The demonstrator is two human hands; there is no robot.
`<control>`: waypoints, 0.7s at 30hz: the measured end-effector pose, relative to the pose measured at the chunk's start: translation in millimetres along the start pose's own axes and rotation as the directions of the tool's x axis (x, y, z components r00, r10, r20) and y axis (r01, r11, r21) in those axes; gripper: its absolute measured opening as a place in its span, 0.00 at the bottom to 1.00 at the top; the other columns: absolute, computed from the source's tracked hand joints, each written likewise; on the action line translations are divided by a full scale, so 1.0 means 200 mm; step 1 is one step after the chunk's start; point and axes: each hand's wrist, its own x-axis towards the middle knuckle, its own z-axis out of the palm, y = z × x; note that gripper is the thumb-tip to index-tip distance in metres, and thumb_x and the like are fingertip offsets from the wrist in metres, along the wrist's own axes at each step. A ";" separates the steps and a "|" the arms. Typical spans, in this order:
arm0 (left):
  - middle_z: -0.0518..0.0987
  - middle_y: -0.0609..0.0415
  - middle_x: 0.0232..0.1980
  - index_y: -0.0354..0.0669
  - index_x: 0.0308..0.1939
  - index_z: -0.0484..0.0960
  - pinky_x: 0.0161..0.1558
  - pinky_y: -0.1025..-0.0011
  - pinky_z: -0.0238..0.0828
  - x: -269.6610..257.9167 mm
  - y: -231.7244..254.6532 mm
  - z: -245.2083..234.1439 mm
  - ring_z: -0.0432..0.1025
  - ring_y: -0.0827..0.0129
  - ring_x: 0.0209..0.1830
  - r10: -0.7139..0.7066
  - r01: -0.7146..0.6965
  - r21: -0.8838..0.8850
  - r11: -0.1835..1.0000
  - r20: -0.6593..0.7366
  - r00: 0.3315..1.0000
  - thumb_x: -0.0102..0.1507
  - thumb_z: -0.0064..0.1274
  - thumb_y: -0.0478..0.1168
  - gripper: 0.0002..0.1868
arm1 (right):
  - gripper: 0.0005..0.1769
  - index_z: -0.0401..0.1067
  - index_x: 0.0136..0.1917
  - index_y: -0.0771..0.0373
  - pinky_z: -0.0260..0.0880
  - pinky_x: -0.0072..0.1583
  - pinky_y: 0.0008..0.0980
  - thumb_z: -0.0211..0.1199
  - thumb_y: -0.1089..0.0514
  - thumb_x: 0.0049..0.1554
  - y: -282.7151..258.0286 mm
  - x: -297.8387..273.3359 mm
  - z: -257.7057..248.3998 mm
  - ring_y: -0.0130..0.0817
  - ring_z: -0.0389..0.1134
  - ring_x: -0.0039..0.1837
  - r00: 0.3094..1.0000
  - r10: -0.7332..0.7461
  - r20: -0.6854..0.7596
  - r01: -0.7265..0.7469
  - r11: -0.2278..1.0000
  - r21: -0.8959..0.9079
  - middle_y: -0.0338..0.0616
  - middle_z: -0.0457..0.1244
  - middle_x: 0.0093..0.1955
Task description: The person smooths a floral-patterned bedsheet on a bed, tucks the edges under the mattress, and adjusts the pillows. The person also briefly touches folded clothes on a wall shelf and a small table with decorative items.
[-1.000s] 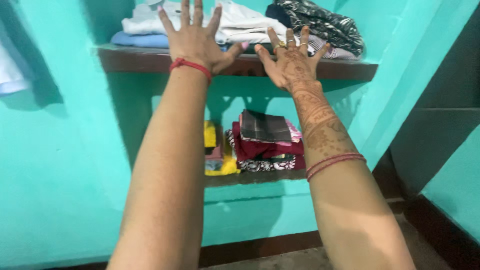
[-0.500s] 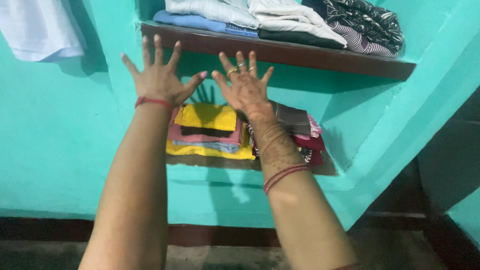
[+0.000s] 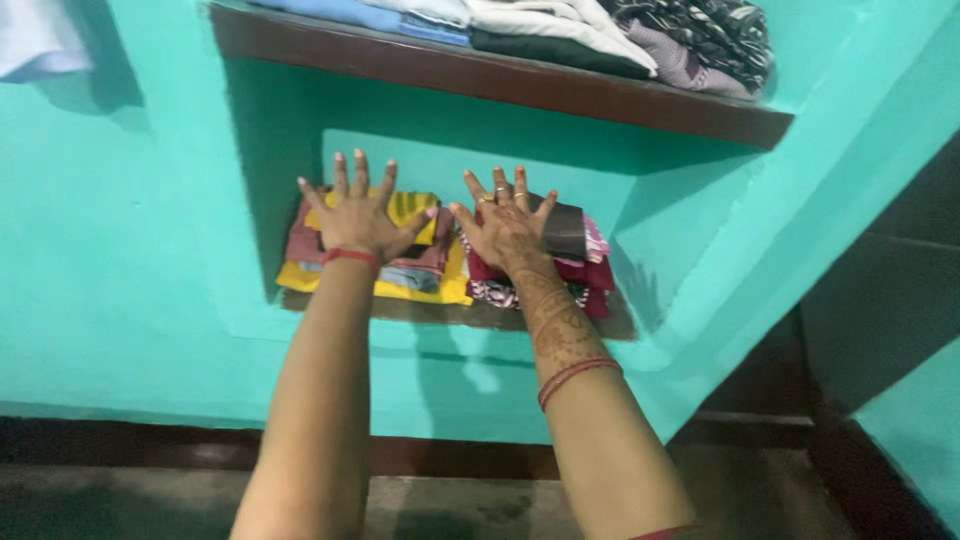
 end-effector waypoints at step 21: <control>0.38 0.54 0.87 0.67 0.80 0.50 0.73 0.26 0.26 -0.21 1.23 0.29 0.26 0.55 0.86 0.371 -0.349 -0.151 0.925 0.158 0.915 0.58 0.34 0.85 0.53 | 0.41 0.40 0.83 0.32 0.22 0.75 0.78 0.33 0.23 0.61 1.19 -0.52 -0.01 0.47 0.23 0.86 0.908 0.414 0.060 -0.407 0.907 -0.104 0.37 0.31 0.88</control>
